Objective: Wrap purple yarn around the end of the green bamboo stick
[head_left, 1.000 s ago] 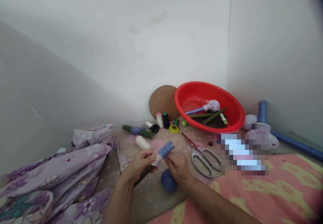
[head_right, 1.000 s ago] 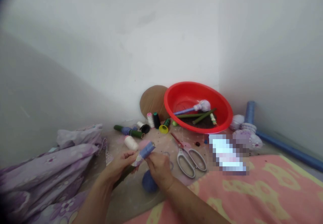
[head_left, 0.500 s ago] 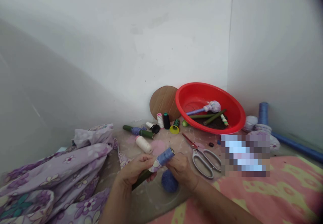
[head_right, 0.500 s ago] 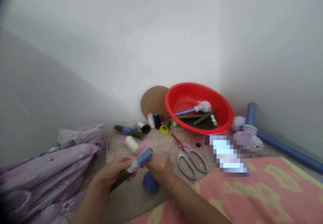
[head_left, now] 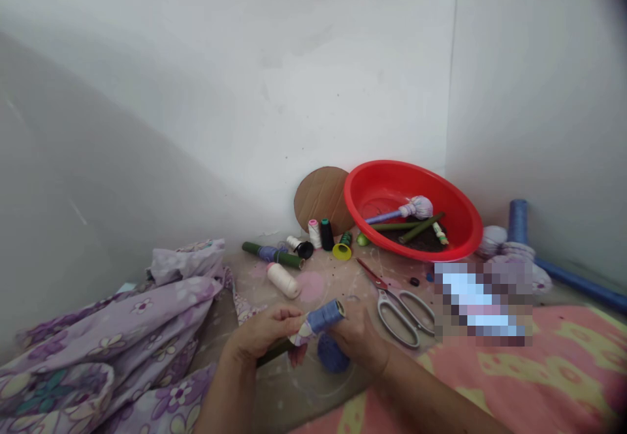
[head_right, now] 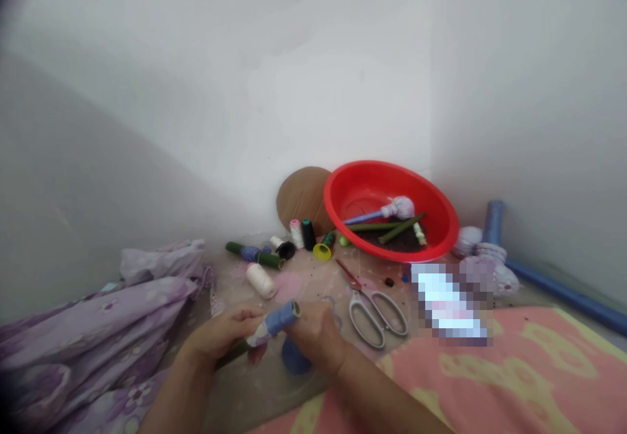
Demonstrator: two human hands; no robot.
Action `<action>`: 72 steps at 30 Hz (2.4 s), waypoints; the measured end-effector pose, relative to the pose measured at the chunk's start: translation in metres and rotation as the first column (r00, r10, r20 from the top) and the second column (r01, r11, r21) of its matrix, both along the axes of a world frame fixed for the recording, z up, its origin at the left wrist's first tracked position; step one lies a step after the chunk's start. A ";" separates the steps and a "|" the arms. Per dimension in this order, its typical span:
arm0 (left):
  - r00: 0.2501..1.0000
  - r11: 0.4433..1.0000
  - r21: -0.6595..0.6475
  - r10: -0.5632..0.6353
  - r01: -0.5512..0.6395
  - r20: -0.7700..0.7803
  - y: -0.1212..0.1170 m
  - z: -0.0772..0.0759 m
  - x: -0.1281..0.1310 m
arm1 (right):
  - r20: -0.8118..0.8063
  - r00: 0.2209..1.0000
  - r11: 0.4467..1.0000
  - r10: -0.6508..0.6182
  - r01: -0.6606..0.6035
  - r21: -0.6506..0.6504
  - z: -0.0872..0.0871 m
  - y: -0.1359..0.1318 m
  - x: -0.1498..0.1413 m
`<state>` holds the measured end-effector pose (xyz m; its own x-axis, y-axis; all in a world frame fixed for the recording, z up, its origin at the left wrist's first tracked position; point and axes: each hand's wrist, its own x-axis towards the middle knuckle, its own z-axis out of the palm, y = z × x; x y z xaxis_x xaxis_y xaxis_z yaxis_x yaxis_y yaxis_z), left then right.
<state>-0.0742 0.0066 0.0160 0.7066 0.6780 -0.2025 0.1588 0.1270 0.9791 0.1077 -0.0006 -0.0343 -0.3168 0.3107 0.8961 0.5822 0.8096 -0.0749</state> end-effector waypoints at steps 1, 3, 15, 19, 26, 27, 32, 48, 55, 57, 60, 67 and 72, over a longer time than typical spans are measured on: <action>1.000 1.000 -0.001 0.001 -0.001 -0.001 0.000 0.000 0.000 | 0.020 1.000 1.000 0.009 -0.009 -0.001 0.001 0.000 0.000; 1.000 1.000 0.000 0.012 -0.012 0.010 0.001 -0.001 -0.001 | 0.060 0.998 0.999 0.032 -0.033 0.009 0.002 0.001 0.002; 0.996 0.999 -0.019 0.028 -0.026 0.089 0.002 -0.005 0.000 | 0.110 0.993 0.998 -0.030 0.024 0.053 0.001 0.000 0.004; 0.994 0.999 -0.030 0.027 -0.024 0.110 -0.001 -0.003 0.004 | 0.048 0.998 0.997 -0.049 0.046 0.062 0.001 0.002 0.004; 0.993 0.998 -0.062 0.038 -0.031 0.109 0.001 -0.005 0.005 | 0.032 0.999 0.997 -0.035 0.033 0.074 0.004 0.003 0.006; 0.994 0.998 -0.062 0.033 -0.026 0.101 0.002 -0.005 0.005 | 0.029 0.999 0.997 -0.035 0.032 0.069 0.003 0.004 0.007; 0.996 0.998 -0.061 0.024 -0.019 0.090 0.003 -0.008 0.005 | 0.012 1.000 1.000 -0.026 0.026 0.004 -0.005 0.012 0.013; 0.999 0.999 0.044 0.017 -0.016 -0.030 -0.005 -0.008 0.019 | -0.237 0.885 0.671 0.401 -0.459 -0.582 0.014 0.012 0.022; 0.999 1.000 -0.020 0.015 -0.014 0.031 -0.008 -0.013 0.017 | -0.434 0.809 0.520 0.397 -0.588 -0.620 0.005 0.020 0.020; 1.000 1.000 -0.025 0.006 -0.005 0.026 -0.009 -0.013 0.017 | -0.441 0.799 0.491 0.408 -0.600 -0.631 0.003 0.021 0.020; 1.000 0.999 -0.041 -0.014 0.015 0.014 -0.008 -0.015 0.017 | -0.442 0.791 0.424 0.423 -0.604 -0.676 0.003 0.023 0.022; 1.000 0.998 -0.068 -0.001 -0.001 -0.030 -0.006 -0.021 0.020 | -0.520 0.730 0.257 0.443 -0.659 -0.707 0.009 0.023 0.026; 1.000 0.993 -0.112 -0.022 0.021 -0.004 -0.006 -0.020 0.023 | -0.550 0.740 0.282 0.388 -0.663 -0.694 0.007 0.023 0.027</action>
